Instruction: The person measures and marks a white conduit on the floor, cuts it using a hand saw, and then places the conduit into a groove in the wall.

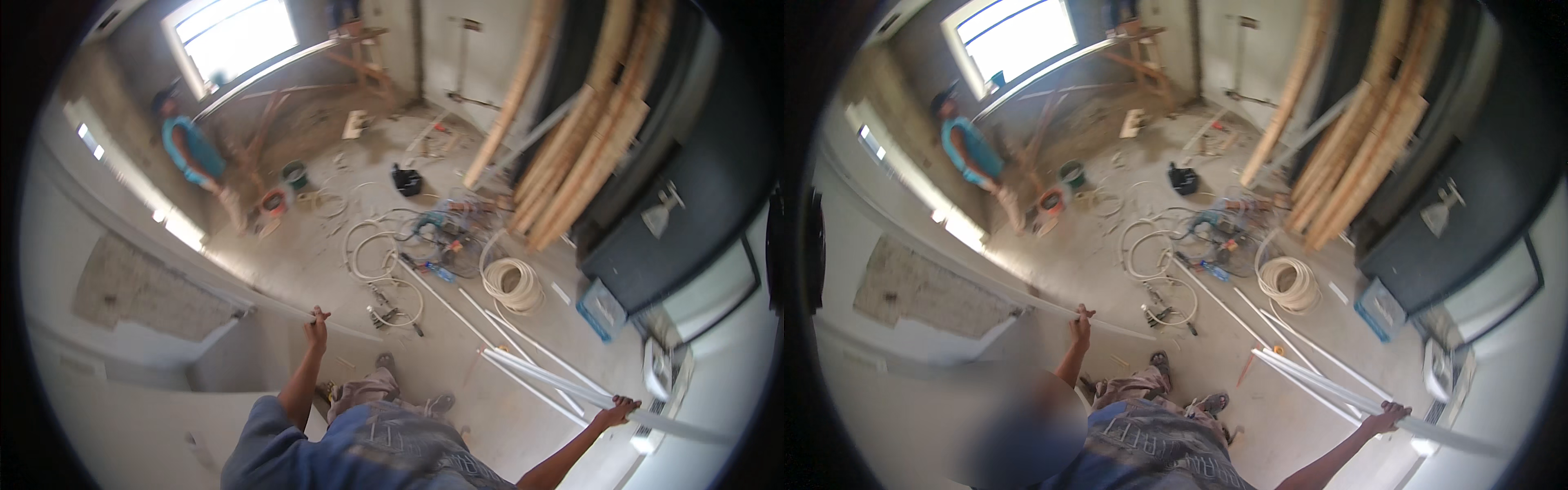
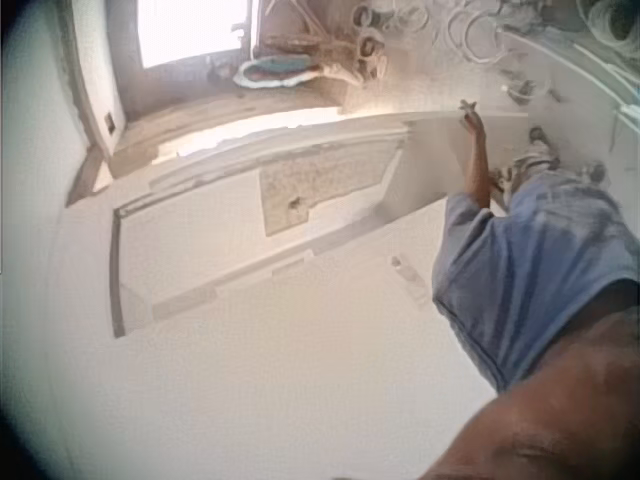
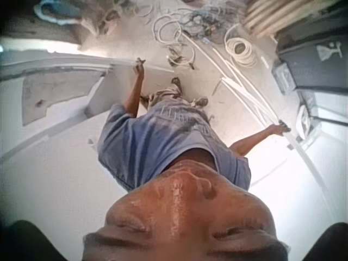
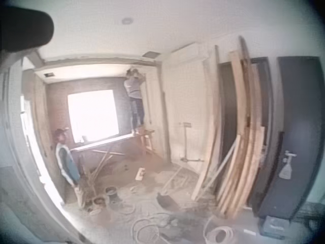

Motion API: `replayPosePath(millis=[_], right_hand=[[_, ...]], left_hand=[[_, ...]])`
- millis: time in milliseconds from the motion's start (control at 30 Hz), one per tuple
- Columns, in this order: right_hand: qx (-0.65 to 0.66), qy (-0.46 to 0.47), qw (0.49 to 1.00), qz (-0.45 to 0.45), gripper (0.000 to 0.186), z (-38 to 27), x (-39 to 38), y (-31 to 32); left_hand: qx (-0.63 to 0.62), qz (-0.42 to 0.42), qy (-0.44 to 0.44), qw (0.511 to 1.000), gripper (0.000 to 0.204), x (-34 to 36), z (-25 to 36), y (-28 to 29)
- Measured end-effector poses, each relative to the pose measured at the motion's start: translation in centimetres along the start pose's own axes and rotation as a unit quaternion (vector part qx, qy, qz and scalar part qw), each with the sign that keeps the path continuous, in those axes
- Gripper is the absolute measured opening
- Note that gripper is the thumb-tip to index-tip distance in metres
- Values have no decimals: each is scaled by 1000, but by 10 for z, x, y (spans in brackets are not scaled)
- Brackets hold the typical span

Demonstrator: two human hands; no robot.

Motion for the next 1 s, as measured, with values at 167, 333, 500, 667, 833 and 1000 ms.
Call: replayPosePath(millis=[167, 333, 500, 667, 833, 1000], right_hand=[[40, 10, 987, -154, 28, 21, -139, -154], [128, -26, 941, -314, 25, 55, -270, -294], [69, -125, 904, -404, 22, 103, -386, -425], [114, -206, 815, -529, 21, 160, -563, -505], [133, -268, 714, -633, 18, 161, -738, -591], [132, -205, 659, -711, 20, 190, -885, -643]], left_hand=[[-59, 100, -4, 993, 38, 24, -47, 98], [-56, 139, 79, 985, 35, 77, -52, 146], [-75, 168, 28, 983, 30, 112, -71, 220], [-98, 153, -1, 983, 30, 136, -49, 244], [-73, 179, 17, 981, 30, 158, -31, 278], [-66, 193, 19, 979, 28, 204, -22, 295]])
Point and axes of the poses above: each hand's wrist, its own x-axis towards the middle knuckle, its own y-axis out of the back of the hand, z = x × y, the point moved 9 cm from there along x, towards the middle knuckle, and after that the axes turned 5 degrees about -y, right-handed, at the moved point
